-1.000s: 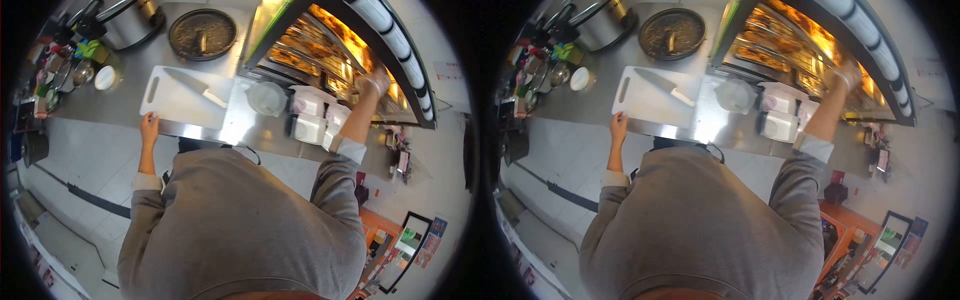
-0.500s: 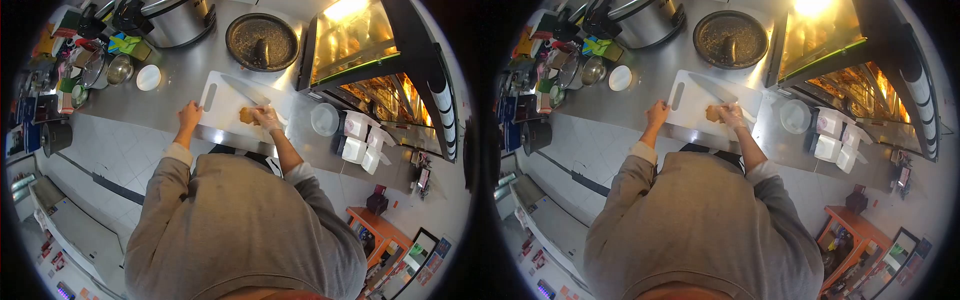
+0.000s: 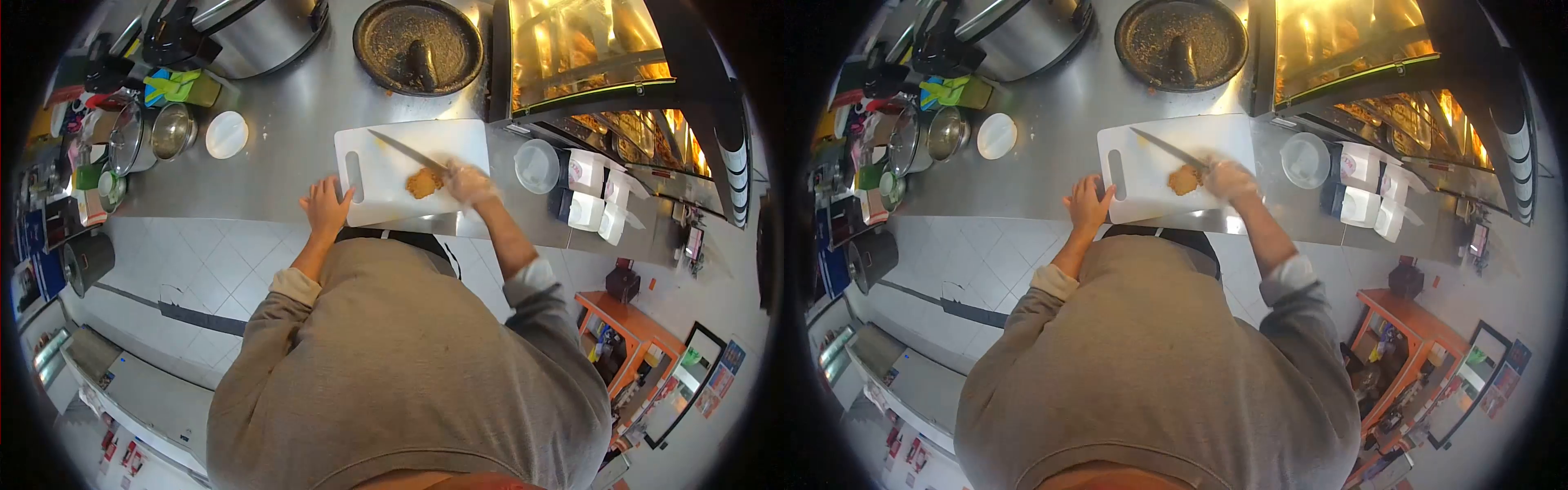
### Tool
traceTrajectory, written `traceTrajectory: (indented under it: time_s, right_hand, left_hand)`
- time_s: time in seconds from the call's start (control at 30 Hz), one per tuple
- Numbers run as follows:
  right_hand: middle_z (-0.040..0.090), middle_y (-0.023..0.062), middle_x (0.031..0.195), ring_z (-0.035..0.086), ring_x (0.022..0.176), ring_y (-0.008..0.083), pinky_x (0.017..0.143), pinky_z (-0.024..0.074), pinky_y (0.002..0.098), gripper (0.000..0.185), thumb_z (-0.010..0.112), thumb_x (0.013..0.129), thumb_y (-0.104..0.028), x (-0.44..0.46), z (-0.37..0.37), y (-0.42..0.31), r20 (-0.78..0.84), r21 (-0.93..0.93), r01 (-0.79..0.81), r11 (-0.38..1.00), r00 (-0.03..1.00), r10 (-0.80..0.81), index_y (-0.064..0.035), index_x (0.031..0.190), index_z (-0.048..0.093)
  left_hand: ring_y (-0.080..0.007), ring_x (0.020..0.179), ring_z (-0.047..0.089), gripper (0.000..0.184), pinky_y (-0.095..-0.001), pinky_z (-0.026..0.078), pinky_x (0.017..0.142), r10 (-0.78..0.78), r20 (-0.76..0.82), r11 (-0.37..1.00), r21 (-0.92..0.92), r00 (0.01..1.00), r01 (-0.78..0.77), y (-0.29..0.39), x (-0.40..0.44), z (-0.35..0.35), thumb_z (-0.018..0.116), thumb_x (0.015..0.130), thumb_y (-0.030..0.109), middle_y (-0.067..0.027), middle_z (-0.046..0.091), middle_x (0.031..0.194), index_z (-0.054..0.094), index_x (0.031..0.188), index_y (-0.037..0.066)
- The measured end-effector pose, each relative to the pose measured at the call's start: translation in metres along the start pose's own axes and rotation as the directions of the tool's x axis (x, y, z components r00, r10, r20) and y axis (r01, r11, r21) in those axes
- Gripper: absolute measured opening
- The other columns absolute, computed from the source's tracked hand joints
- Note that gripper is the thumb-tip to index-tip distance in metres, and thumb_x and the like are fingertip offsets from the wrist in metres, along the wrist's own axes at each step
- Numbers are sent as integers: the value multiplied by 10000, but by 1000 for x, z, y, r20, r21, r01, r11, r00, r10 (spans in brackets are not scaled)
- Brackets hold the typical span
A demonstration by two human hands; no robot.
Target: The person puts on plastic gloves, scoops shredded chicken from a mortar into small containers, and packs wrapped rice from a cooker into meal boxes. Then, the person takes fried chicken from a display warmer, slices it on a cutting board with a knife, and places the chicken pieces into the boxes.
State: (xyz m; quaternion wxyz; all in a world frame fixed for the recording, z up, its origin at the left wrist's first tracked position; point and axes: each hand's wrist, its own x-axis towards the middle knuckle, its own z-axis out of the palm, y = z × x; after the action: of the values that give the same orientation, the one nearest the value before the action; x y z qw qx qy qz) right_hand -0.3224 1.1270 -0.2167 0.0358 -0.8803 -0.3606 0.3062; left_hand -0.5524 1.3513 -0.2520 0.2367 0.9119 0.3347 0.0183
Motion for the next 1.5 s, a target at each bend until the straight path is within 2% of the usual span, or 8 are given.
traceTrajectory:
  time_s: [0.07, 0.1, 0.3, 0.5, 0.7, 0.83, 1.03, 1.5]
  right_hand:
    - [654, 238, 907, 637, 839, 407, 800, 505, 475, 232, 472, 891, -161, -15, 46, 15, 149, -158, 174, 972, 977, -150, -12, 974, 628]
    - [648, 247, 842, 640, 772, 394, 731, 513, 484, 226, 467, 892, -151, -37, 52, -14, -100, 195, -28, 980, 994, 48, -2, 954, 625]
    - [639, 215, 740, 647, 748, 401, 684, 515, 499, 158, 440, 892, -161, -62, 48, -50, -78, 90, -158, 983, 983, 165, -54, 917, 553]
    - [648, 212, 802, 652, 770, 397, 689, 521, 500, 161, 463, 887, -106, -37, 123, -8, -184, 156, -9, 988, 982, 38, -34, 1015, 529]
    - [645, 225, 852, 649, 818, 410, 687, 516, 507, 149, 466, 880, -84, -59, 38, -28, 73, 200, -196, 960, 980, 185, -19, 993, 538]
    - [643, 217, 884, 653, 855, 396, 716, 518, 498, 173, 462, 892, -85, -49, 97, 2, -106, 298, -42, 954, 991, 77, -38, 1051, 512]
    - [653, 187, 906, 645, 899, 395, 731, 525, 490, 264, 453, 900, -103, -45, 48, -6, 169, 301, -268, 915, 959, 225, -52, 1159, 466]
    - [631, 270, 772, 631, 830, 434, 730, 497, 517, 335, 357, 970, -212, -43, 30, 2, 68, 371, -286, 883, 957, 281, 10, 1100, 572]
  left_hand:
    - [-235, 1012, 545, 312, -461, 350, 854, 142, -223, 986, -50, 964, -156, 10, 19, 6, 663, 837, 387, -42, 613, 963, 610, 991, 121]
    - [-235, 1010, 543, 302, -437, 357, 846, 214, -186, 960, -142, 959, -241, 21, 33, 11, 653, 847, 375, -41, 609, 980, 613, 1004, 119]
    - [-253, 988, 519, 256, -414, 365, 852, 618, -5, 757, -265, 786, -597, 114, 119, 58, 600, 887, 334, -64, 592, 967, 608, 1006, 108]
    - [-256, 960, 491, 227, -410, 349, 836, 633, -20, 754, -214, 774, -622, 117, 131, 85, 581, 895, 338, -46, 562, 954, 593, 863, 113]
    - [-232, 950, 515, 191, -394, 351, 809, 576, -25, 765, -334, 817, -550, 132, 144, 89, 566, 911, 291, -33, 588, 908, 614, 874, 110]
    - [-233, 931, 518, 196, -397, 353, 809, 662, 30, 727, -268, 749, -632, 136, 141, 108, 561, 915, 295, -24, 598, 908, 618, 877, 111]
    - [-246, 909, 522, 179, -390, 371, 794, 615, -12, 738, -346, 789, -580, 147, 161, 100, 567, 914, 267, -40, 589, 882, 624, 893, 98]
    - [-280, 878, 530, 195, -412, 385, 774, 647, -23, 670, -460, 762, -582, 171, 171, 126, 557, 922, 241, -79, 593, 826, 606, 847, 68]
